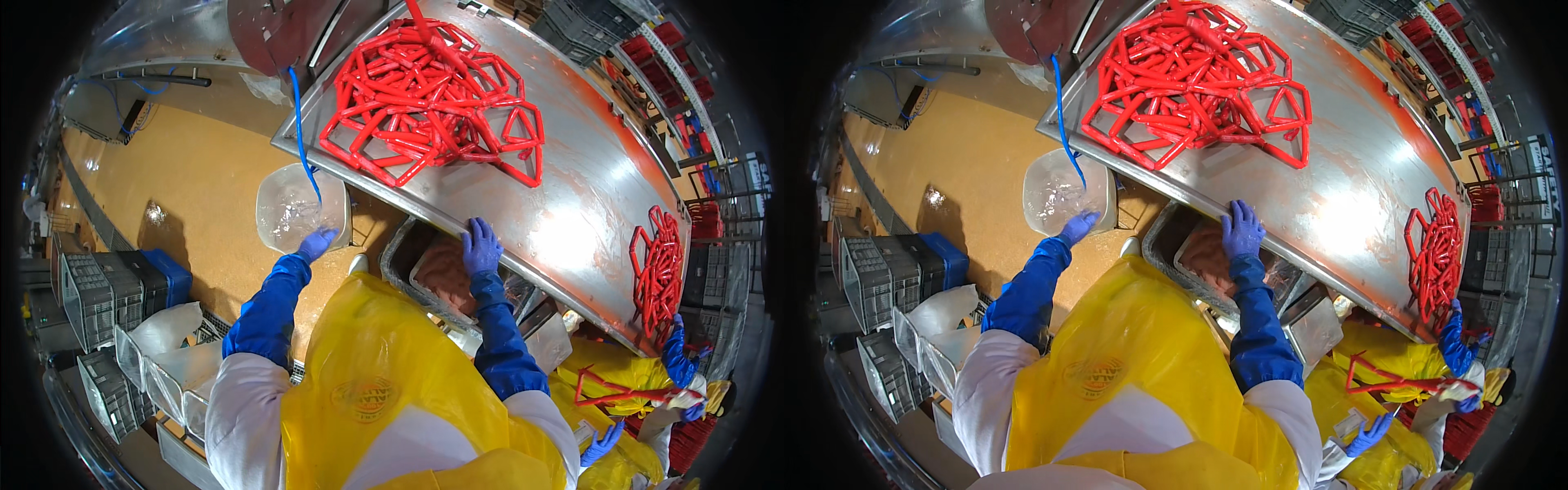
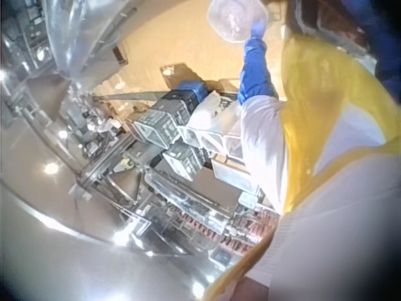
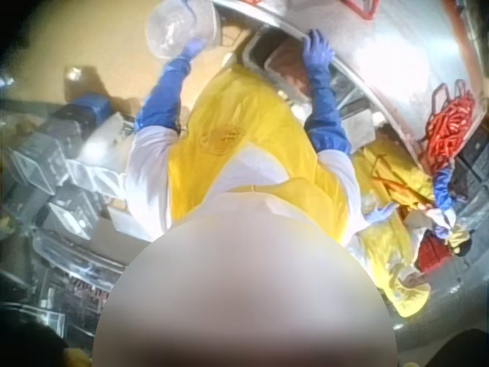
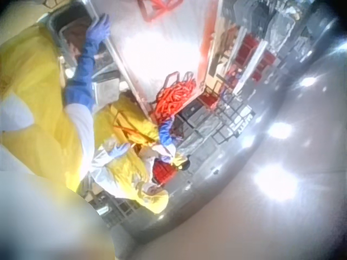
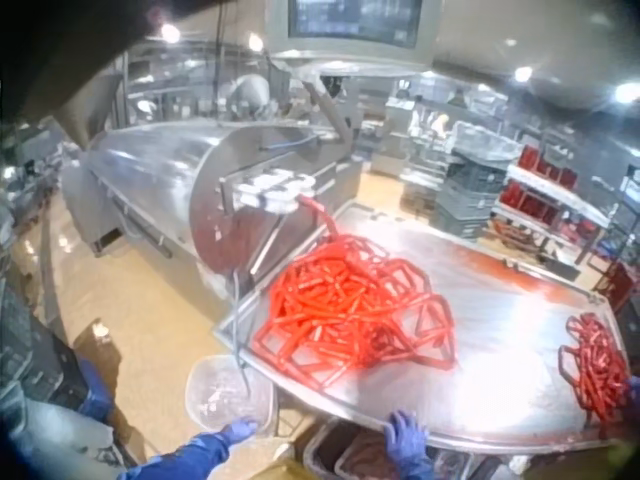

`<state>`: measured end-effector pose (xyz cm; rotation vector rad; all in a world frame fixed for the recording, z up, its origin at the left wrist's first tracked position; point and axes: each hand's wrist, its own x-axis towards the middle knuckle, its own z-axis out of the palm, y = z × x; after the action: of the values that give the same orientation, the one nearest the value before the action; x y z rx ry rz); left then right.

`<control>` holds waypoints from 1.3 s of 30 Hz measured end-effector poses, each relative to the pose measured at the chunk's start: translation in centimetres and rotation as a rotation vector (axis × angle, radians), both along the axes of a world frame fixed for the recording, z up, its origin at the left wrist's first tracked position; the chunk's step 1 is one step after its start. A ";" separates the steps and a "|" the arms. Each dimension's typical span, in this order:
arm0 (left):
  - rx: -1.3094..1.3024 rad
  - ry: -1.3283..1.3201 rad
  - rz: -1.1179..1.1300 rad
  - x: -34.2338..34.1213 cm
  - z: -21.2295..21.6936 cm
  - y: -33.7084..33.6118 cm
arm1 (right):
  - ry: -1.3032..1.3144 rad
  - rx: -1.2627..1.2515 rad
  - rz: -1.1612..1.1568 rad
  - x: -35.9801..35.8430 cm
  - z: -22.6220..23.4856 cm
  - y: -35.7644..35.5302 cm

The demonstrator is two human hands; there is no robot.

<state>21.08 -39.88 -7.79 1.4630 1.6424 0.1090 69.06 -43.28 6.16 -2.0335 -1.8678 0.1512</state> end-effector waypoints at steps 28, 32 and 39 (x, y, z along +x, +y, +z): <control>0.149 0.210 -0.073 5.1 4.9 -3.7 | 0.028 -0.073 -0.003 1.1 -0.3 -1.6; 0.130 0.194 -0.059 5.2 5.5 -3.8 | 0.007 -0.092 0.002 0.9 -0.7 -1.2; 0.131 0.239 -0.082 5.1 5.3 -3.5 | 0.010 -0.078 0.002 1.2 -1.3 -0.9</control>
<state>26.23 -43.42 -2.46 1.6943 1.7908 -0.0049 70.22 -44.22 4.85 -2.0781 -1.8859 0.2374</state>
